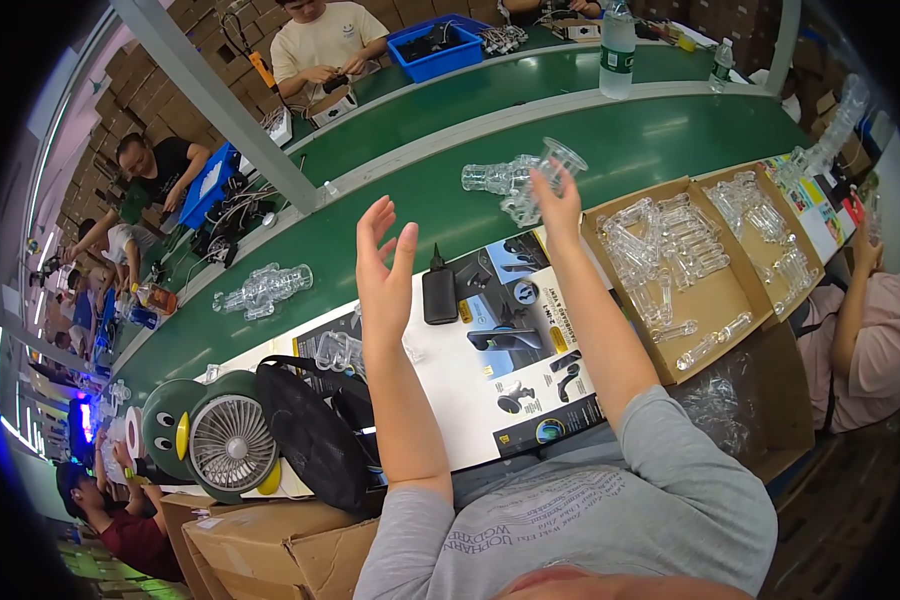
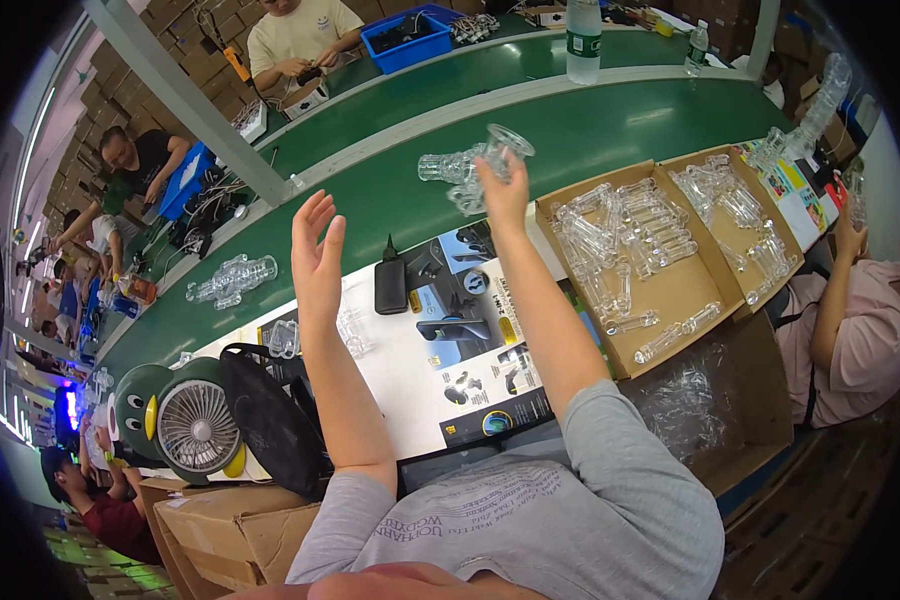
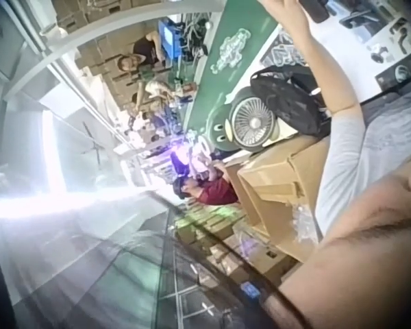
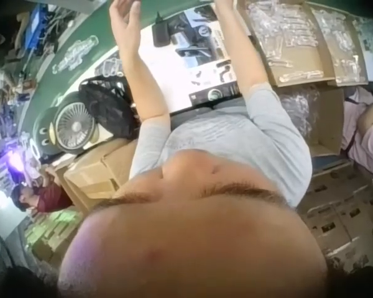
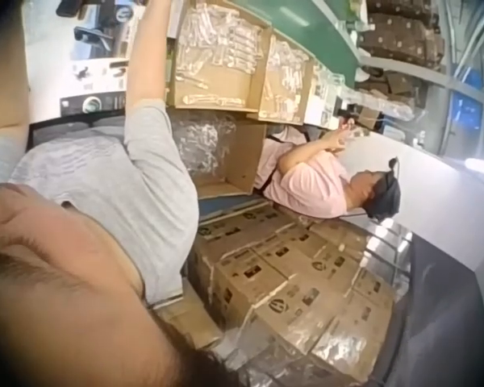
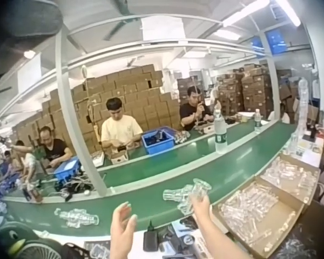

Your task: Assembling plastic components and packaging them into plastic bags and cardboard boxes on a factory production line.

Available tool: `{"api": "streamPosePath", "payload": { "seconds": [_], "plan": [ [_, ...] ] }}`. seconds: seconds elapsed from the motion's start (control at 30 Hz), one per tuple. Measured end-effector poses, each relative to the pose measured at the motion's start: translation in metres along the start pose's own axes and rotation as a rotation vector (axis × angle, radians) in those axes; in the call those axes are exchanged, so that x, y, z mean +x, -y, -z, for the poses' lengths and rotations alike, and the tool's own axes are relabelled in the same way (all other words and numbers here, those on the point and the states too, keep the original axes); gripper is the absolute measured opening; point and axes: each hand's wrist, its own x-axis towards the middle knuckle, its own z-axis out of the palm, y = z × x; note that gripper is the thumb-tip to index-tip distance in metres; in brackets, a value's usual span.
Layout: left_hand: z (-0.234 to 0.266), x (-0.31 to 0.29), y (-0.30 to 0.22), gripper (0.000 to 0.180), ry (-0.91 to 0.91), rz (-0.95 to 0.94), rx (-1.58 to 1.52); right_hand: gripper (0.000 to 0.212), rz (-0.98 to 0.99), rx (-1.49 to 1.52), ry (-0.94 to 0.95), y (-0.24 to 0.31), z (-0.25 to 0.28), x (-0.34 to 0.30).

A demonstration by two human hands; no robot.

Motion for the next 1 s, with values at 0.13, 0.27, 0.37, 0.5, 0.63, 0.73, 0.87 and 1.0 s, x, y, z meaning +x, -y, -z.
{"api": "streamPosePath", "payload": {
  "seconds": [0.13, 0.27, 0.37, 0.5, 0.63, 0.73, 0.87, 1.0],
  "plan": [
    [0.000, 0.000, 0.001, 0.040, 0.008, -0.043, -0.044, 0.042, -0.191, 0.079, -0.063, -0.017, 0.014, 0.009],
    [0.003, 0.002, 0.008, 0.038, 0.051, -0.015, -0.113, 0.039, -0.337, 0.218, 0.056, -0.026, 0.010, 0.007],
    [0.002, 0.002, 0.000, 0.040, 0.077, 0.064, -0.220, 0.040, -0.333, 0.229, 0.129, -0.025, 0.006, 0.006],
    [0.000, 0.004, 0.006, 0.045, 0.074, 0.158, -0.491, 0.042, -0.253, 0.238, 0.145, -0.027, 0.004, 0.003],
    [-0.009, 0.005, 0.026, 0.055, 0.154, 0.318, -0.994, 0.042, -0.254, 0.252, 0.054, -0.024, -0.001, 0.000],
    [-0.019, 0.004, 0.049, 0.066, 0.175, 0.425, -1.124, 0.039, -0.182, 0.129, 0.083, 0.001, -0.016, -0.006],
    [-0.035, 0.002, 0.051, 0.080, 0.086, 0.681, -1.195, 0.038, -0.016, 0.096, 0.379, 0.050, -0.036, -0.031],
    [-0.027, 0.009, 0.047, 0.084, -0.058, 0.754, -1.420, 0.045, 0.107, 0.130, 0.745, 0.101, -0.040, -0.062]
  ]
}}
